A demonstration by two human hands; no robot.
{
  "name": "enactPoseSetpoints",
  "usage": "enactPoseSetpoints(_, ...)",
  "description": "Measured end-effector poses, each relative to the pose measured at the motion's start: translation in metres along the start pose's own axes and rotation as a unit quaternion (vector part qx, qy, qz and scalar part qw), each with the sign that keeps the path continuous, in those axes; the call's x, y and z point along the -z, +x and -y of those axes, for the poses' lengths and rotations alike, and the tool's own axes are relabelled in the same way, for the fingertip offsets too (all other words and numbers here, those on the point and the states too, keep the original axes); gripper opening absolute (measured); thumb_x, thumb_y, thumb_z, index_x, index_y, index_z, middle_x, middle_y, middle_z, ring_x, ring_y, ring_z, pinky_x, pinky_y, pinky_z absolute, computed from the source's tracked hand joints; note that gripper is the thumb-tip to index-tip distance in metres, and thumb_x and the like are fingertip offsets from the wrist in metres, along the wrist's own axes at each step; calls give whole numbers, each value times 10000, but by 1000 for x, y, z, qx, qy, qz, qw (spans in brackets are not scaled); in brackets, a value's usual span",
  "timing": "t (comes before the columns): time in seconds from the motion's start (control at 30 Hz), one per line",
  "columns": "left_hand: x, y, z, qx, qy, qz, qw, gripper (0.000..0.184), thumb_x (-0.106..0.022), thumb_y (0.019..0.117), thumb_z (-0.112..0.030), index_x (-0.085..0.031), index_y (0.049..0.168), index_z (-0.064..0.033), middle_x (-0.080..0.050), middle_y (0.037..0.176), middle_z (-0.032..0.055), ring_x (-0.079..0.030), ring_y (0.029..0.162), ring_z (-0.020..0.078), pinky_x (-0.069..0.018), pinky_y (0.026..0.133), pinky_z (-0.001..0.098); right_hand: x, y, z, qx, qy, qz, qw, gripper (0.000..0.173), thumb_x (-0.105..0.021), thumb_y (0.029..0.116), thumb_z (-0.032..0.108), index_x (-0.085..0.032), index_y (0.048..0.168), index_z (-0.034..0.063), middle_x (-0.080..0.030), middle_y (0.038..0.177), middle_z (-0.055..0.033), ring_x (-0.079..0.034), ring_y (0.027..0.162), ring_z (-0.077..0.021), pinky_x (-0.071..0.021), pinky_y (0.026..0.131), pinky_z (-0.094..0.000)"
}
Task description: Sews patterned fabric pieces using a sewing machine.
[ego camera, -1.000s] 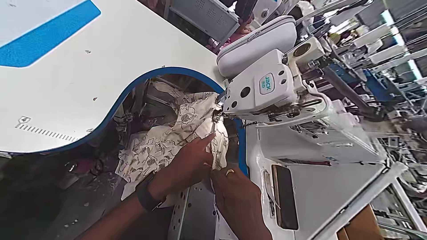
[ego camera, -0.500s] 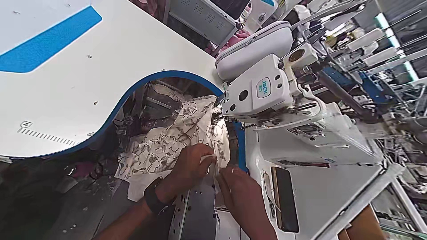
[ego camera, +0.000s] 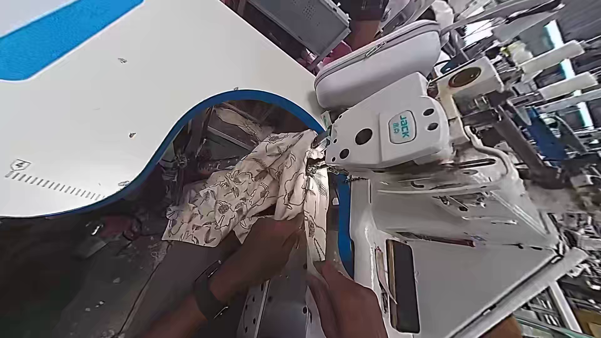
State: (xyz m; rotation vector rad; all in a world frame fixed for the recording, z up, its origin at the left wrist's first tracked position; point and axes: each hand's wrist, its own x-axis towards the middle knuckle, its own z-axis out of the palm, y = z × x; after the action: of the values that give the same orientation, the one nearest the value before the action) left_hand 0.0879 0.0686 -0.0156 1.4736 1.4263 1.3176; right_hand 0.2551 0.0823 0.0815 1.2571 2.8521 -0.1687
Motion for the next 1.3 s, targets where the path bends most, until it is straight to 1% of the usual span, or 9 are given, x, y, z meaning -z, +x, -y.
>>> enactPoseSetpoints(0.13, 3, 6, 2, 17, -9, -3, 1000, 402, -457, 1057, -138, -610, 1376, 54, -646, 686, 132, -580, 561, 231, -501, 590, 390, 2, -2, 3, 20, -9, 52, 998, 267, -650, 937, 202, -684, 786, -15, -609, 633, -143, -647, 548, -312, -491, 459, -442)
enactPoseSetpoints(0.37, -2, 6, -12, 27, 98, -30, 994, 361, -484, 1033, -115, -658, 1302, 50, -672, 716, 177, -670, 655, 358, -527, 634, 507, -8, 2, -2, 22, -38, 24, 999, 160, -622, 909, 137, -698, 876, 0, -606, 588, -120, -647, 504, -313, -474, 431, -449)
enactPoseSetpoints(0.53, -4, 4, -12, -2, 127, -43, 991, 340, -518, 1013, -115, -685, 1257, 53, -658, 660, 163, -666, 595, 349, -527, 575, 499, -7, 4, -14, 74, 11, -73, 995, 250, -541, 966, 191, -705, 897, 16, -619, 653, -84, -622, 552, -217, -478, 486, -336)
enactPoseSetpoints(0.77, 0, 1, -4, -11, 50, -27, 998, 317, -500, 1022, -134, -716, 1178, 39, -654, 656, 149, -661, 598, 309, -517, 598, 489, -17, 0, -9, 17, 279, -121, 952, 151, -685, 897, 108, -767, 948, -8, -691, 841, -59, -616, 800, 13, -482, 728, -97)
enactPoseSetpoints(0.9, -8, -4, 1, -23, 33, -85, 996, 313, -535, 1013, -129, -728, 1188, 45, -654, 652, 133, -626, 558, 256, -516, 577, 413, -20, 1, -5, -28, 394, -154, 906, 97, -706, 866, 40, -767, 940, 24, -707, 923, 27, -632, 923, 45, -521, 841, -105)
enactPoseSetpoints(1.0, -7, 4, 5, -26, 7, -71, 997, 329, -511, 1021, -131, -719, 1191, 60, -666, 683, 137, -630, 588, 244, -515, 607, 410, -33, 6, -4, 16, 338, -213, 916, 85, -688, 893, 91, -758, 932, 61, -699, 924, 29, -634, 944, 47, -517, 859, -95)
enactPoseSetpoints(1.1, -4, 10, 3, -21, 8, -44, 999, 270, -486, 999, -97, -720, 995, 37, -624, 654, 131, -621, 600, 254, -483, 600, 425, -53, 14, -1, 81, 177, -304, 933, 132, -625, 897, 130, -748, 899, 81, -672, 849, -42, -634, 859, -1, -490, 785, -82)
enactPoseSetpoints(1.17, -3, 11, 3, -18, 10, -34, 999, 272, -479, 1005, -102, -715, 982, 32, -606, 643, 125, -609, 596, 249, -475, 599, 418, -58, 19, -1, 97, 109, -336, 930, 155, -608, 908, 139, -755, 890, 95, -630, 810, -54, -606, 811, -33, -465, 748, -86)
enactPoseSetpoints(1.3, -5, 11, 4, -15, -12, -41, 999, 246, -510, 985, -91, -724, 952, 27, -604, 639, 105, -591, 589, 214, -465, 593, 386, -62, 33, -8, 109, 74, -357, 925, 134, -621, 938, 136, -750, 928, 104, -588, 910, -97, -570, 893, -87, -445, 829, -124)
